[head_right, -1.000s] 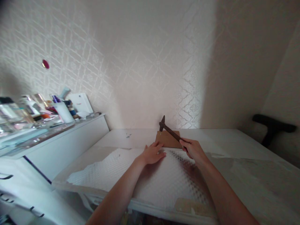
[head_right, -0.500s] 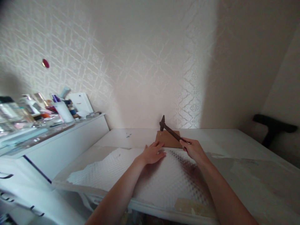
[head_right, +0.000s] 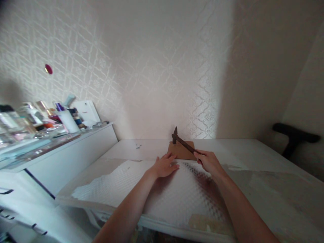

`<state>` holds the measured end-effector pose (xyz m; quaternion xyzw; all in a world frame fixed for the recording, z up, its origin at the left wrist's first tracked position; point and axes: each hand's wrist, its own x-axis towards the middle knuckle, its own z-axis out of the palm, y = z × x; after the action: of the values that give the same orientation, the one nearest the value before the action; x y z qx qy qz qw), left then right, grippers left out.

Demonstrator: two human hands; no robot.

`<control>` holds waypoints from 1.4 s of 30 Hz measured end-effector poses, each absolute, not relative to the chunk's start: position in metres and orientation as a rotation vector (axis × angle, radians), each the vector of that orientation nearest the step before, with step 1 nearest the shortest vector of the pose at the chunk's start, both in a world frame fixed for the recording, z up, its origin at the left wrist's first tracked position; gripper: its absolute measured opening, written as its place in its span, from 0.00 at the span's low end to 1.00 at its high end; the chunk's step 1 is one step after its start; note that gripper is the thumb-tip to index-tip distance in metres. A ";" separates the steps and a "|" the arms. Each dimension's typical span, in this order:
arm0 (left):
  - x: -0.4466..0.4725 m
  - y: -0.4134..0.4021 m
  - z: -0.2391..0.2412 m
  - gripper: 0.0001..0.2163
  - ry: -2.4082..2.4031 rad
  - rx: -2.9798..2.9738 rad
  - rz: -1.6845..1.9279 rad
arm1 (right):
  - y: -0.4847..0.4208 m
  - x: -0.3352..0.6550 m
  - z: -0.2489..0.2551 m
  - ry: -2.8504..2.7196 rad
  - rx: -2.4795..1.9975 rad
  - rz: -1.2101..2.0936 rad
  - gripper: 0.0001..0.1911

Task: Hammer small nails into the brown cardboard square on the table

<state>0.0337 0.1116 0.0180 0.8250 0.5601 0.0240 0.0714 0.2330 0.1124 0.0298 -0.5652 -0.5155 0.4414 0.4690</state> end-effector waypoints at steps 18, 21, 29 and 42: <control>0.035 0.108 0.022 0.29 1.702 2.436 0.067 | 0.120 0.241 0.023 -1.389 -1.529 0.692 0.24; 0.035 0.108 0.022 0.28 1.699 2.446 0.042 | 0.122 0.244 0.021 -1.498 -1.614 0.521 0.22; 0.033 0.111 0.019 0.30 1.667 2.471 0.059 | 0.114 0.242 0.025 -1.699 -1.861 0.153 0.22; 0.034 0.111 0.020 0.30 1.668 2.458 0.107 | 0.105 0.246 0.029 -1.641 -2.112 -0.081 0.22</control>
<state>0.0337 0.1110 0.0195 0.8240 0.5592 0.0359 0.0844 0.2460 0.1052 0.0290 -0.7681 -0.5966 -0.0293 0.2308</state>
